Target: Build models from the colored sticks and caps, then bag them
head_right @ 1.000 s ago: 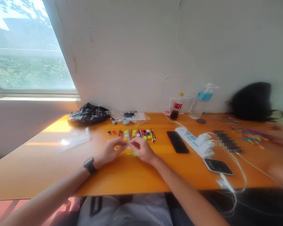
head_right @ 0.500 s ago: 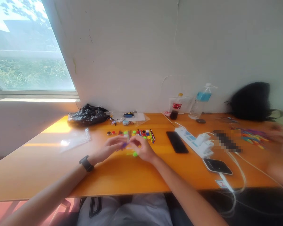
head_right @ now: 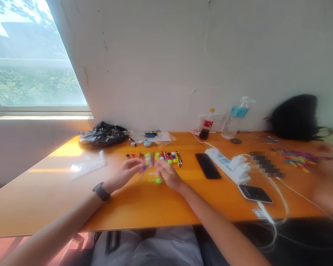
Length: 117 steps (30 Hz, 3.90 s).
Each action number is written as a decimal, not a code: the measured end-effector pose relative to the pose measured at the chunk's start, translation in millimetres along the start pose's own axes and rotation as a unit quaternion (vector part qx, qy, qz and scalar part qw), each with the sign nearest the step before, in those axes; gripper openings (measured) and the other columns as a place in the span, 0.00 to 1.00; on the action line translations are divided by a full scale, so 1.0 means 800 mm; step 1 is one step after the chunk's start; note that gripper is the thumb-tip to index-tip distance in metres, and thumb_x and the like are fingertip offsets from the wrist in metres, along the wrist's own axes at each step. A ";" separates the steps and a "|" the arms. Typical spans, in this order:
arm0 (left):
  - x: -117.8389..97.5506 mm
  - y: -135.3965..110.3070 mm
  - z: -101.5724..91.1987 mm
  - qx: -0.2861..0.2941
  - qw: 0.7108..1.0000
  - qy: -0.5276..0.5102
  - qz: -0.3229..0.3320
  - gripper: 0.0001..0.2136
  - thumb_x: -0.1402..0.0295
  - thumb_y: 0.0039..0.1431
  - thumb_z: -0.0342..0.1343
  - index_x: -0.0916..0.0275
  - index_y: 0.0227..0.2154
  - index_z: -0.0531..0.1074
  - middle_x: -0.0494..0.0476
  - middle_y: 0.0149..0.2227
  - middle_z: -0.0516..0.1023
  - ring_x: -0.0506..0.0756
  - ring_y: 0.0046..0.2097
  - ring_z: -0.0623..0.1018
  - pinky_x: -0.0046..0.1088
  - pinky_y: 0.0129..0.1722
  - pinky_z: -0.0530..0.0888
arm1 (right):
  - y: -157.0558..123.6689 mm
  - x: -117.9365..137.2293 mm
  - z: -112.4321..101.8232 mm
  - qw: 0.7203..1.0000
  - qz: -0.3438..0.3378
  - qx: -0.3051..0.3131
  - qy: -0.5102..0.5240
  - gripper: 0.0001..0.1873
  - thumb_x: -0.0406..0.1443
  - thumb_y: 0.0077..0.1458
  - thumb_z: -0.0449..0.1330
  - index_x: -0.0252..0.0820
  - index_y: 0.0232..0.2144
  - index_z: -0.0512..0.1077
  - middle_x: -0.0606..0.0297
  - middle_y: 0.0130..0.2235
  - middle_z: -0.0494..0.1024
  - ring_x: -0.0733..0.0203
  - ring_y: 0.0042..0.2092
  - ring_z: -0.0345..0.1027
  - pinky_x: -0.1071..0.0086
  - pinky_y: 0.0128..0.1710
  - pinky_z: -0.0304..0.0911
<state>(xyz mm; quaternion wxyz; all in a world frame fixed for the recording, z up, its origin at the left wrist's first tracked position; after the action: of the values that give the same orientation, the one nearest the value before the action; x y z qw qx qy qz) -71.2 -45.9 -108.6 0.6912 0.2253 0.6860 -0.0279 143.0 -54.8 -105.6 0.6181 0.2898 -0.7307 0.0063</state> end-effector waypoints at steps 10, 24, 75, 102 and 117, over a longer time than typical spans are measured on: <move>0.007 0.001 0.000 -0.035 0.998 -0.049 -0.026 0.14 0.60 0.55 0.71 0.65 0.37 0.78 0.57 0.36 0.82 0.54 0.39 0.80 0.32 0.46 0.76 | 0.010 -0.001 -0.005 0.998 -0.004 -0.068 0.000 0.19 0.53 0.64 0.61 0.46 0.45 0.76 0.65 0.35 0.73 0.58 0.36 0.65 0.67 0.36 0.61; 0.004 0.001 -0.004 -0.087 0.996 -0.004 -0.001 0.12 0.63 0.52 0.71 0.64 0.34 0.78 0.57 0.37 0.82 0.54 0.39 0.80 0.33 0.45 0.77 | 0.014 -0.011 -0.023 0.973 0.095 -0.037 0.206 0.33 0.61 0.63 0.54 0.41 0.21 0.68 0.72 0.20 0.54 0.66 0.23 0.44 0.70 0.24 0.43; 0.023 -0.011 0.022 0.171 0.974 0.145 0.036 0.16 0.55 0.64 0.61 0.62 0.45 0.81 0.62 0.42 0.84 0.58 0.42 0.81 0.31 0.43 0.76 | 0.002 -0.030 -0.015 0.966 0.067 0.092 -0.234 0.15 0.38 0.54 0.68 0.43 0.43 0.72 0.73 0.27 0.68 0.65 0.28 0.62 0.73 0.27 0.54; 0.009 -0.010 0.016 0.082 0.946 0.283 0.137 0.08 0.65 0.63 0.60 0.59 0.43 0.80 0.61 0.44 0.81 0.59 0.44 0.78 0.36 0.48 0.74 | -0.002 -0.005 -0.024 0.944 0.037 0.109 -0.309 0.30 0.43 0.48 0.74 0.46 0.52 0.73 0.64 0.43 0.77 0.60 0.36 0.69 0.70 0.35 0.63; 0.031 -0.003 0.023 0.100 0.889 0.403 0.194 0.13 0.63 0.67 0.59 0.54 0.52 0.77 0.61 0.49 0.82 0.62 0.52 0.77 0.40 0.55 0.73 | 0.001 -0.011 -0.022 0.955 0.006 0.146 -0.257 0.15 0.31 0.53 0.63 0.45 0.44 0.78 0.65 0.42 0.79 0.60 0.38 0.69 0.70 0.36 0.63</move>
<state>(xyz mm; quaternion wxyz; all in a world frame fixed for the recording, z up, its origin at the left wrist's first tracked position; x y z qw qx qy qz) -53.2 -47.4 -133.9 0.3206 0.4136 0.8420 0.1313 158.9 -44.1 -109.5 0.3603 0.3646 -0.8576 0.0424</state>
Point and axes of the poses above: each hand's wrist, its own y-axis towards the middle knuckle, its own z-axis out of the palm, x = y × z, the point moved 3 cm from there along y, towards the middle knuckle
